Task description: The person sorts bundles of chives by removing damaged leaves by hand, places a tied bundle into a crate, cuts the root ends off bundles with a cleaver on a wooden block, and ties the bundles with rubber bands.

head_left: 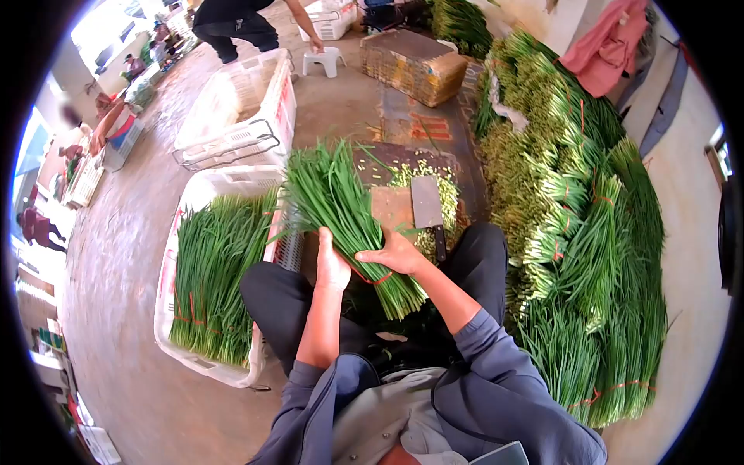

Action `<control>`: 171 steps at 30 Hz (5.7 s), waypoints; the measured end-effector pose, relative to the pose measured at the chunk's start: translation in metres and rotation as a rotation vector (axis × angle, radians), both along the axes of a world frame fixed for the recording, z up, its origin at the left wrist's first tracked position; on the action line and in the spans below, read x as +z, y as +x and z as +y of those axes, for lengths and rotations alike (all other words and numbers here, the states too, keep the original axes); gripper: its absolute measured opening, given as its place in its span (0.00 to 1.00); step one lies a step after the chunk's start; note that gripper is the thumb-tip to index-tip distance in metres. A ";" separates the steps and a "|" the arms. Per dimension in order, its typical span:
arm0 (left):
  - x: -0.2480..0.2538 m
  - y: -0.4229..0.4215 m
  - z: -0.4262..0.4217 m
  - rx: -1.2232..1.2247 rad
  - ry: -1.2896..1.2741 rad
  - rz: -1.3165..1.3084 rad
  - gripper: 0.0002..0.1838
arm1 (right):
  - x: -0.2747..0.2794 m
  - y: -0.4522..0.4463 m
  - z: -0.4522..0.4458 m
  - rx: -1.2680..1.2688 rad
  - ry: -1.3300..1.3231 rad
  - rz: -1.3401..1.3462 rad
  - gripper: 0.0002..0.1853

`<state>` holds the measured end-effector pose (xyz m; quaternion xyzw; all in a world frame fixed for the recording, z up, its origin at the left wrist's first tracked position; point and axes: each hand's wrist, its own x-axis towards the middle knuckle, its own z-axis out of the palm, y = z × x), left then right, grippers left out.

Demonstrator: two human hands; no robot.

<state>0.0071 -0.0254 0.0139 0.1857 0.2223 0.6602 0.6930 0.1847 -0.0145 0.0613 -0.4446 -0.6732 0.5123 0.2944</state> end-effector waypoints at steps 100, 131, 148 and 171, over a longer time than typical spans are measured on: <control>-0.004 0.008 0.006 0.251 -0.161 0.223 0.22 | 0.023 0.030 -0.007 0.057 -0.011 -0.410 0.61; -0.024 0.010 0.003 0.333 -0.219 0.214 0.17 | 0.000 -0.033 -0.002 -0.050 0.462 -0.092 0.08; -0.002 0.014 -0.001 0.242 -0.167 0.111 0.18 | 0.003 -0.017 0.024 -0.065 0.453 -0.169 0.10; -0.021 -0.024 0.021 0.417 -0.271 -0.115 0.22 | 0.005 0.082 0.006 -0.196 -0.253 0.788 0.01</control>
